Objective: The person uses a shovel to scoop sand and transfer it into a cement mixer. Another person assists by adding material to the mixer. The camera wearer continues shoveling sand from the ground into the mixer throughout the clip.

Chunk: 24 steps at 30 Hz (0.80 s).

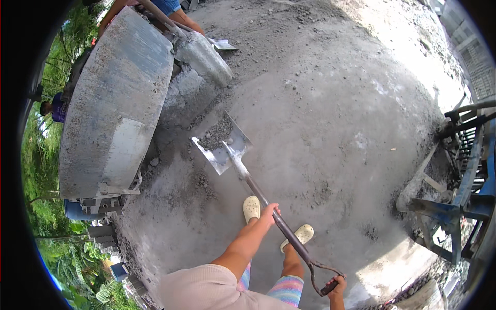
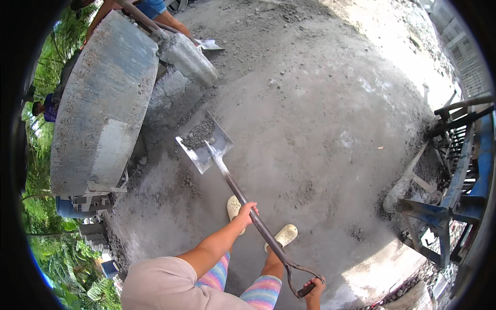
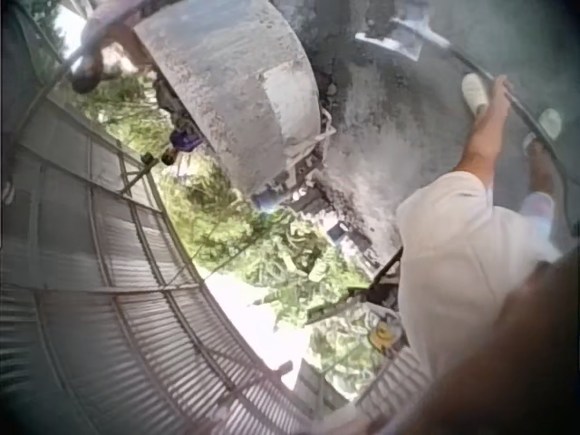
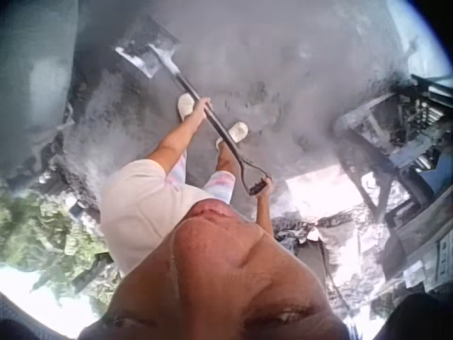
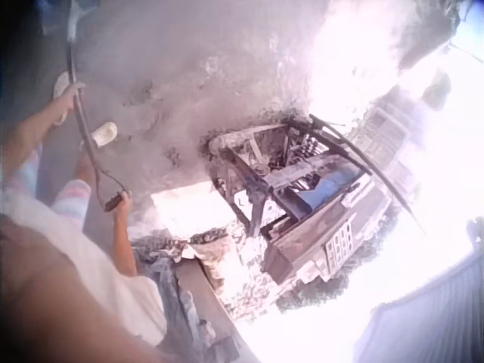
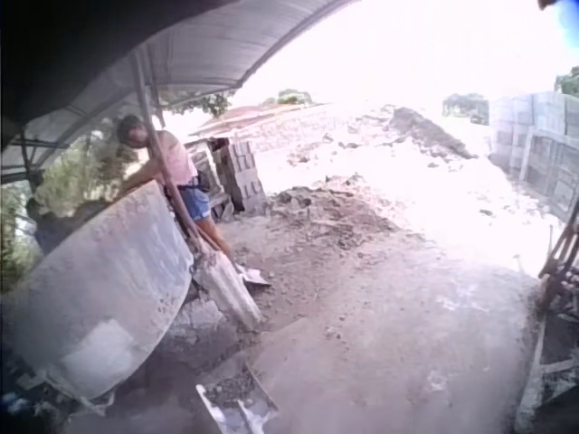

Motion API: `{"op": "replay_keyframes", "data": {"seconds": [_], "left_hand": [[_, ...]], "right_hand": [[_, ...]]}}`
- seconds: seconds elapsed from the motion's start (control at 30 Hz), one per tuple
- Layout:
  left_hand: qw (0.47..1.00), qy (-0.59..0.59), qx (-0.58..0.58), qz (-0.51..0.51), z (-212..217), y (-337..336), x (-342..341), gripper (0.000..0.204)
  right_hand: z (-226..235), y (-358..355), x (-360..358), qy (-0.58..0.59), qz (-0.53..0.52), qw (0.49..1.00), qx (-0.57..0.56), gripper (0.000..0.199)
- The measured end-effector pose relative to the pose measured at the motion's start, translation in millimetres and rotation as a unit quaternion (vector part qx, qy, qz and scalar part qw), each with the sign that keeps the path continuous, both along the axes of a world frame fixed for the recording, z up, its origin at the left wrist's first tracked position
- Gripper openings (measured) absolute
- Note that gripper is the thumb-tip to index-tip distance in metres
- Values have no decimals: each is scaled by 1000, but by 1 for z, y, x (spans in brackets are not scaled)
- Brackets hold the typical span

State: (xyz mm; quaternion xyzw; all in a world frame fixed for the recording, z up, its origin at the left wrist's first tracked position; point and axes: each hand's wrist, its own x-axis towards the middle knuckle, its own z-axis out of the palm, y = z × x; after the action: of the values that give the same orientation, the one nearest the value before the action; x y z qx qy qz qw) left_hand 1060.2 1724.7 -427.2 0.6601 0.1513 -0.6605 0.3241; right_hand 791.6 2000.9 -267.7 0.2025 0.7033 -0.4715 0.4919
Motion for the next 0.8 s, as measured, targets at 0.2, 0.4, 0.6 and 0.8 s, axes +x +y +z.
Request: {"op": "replay_keyframes", "data": {"seconds": [0.2,0.4,0.6,0.8], "left_hand": [[989,70,98,-89,62,118,-105,13],[947,193,147,-212,108,130,-155,13],[947,-7,120,-297,117,-4,-190,11],[957,-20,-145,-252,222,-291,-268,12]], "right_hand": [[82,19,-20,31,0,997,73,11],[117,-27,-23,22,-36,995,92,11],[118,-79,-31,11,-92,993,76,11],[109,-163,-57,27,-195,971,-133,11]]}}
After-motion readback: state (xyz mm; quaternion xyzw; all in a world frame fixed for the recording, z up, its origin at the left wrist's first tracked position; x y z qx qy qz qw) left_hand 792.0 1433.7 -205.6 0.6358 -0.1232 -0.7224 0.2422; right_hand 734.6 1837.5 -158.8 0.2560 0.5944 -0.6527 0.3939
